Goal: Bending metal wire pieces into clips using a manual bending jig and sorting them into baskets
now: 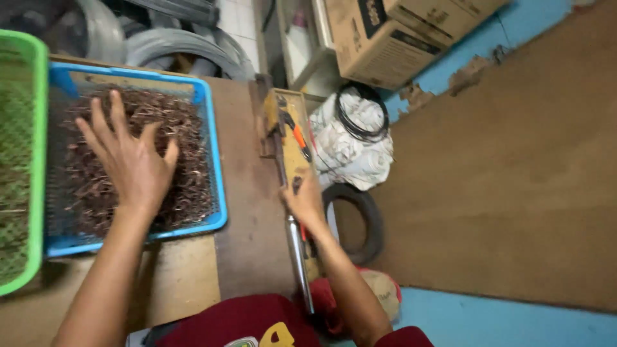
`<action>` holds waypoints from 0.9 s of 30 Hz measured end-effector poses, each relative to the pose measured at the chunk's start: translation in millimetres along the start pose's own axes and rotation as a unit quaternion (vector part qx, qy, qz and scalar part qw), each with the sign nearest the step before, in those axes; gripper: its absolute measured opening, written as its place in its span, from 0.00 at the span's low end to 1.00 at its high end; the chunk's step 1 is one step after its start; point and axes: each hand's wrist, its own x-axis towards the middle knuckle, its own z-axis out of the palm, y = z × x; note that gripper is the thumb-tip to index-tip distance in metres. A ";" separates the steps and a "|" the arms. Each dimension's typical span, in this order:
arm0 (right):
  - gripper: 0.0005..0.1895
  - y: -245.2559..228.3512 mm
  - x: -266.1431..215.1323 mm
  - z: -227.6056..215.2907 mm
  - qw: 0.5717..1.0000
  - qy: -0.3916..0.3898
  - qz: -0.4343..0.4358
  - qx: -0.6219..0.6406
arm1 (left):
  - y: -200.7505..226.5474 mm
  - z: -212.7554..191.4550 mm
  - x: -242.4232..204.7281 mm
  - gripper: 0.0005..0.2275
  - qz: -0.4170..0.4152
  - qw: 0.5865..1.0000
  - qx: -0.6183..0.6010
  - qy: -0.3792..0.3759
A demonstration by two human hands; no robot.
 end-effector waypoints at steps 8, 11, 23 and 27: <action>0.28 -114.1 54.6 -17.7 0.996 0.001 -0.058 0.064 | -39.7 -46.3 -30.2 0.20 -0.087 0.995 0.056 0.005; 0.27 -165.9 57.1 2.1 0.985 -0.028 -0.153 0.078 | -57.3 -72.8 -38.5 0.21 -0.111 0.991 0.067 0.022; 0.27 -327.1 31.6 122.4 0.895 -0.197 -0.386 0.104 | -146.3 -106.0 -99.2 0.29 -0.229 0.947 0.224 0.022; 0.26 -356.3 26.2 172.3 0.875 -0.241 -0.417 0.054 | -172.8 -102.4 -118.3 0.29 -0.264 0.894 0.360 -0.038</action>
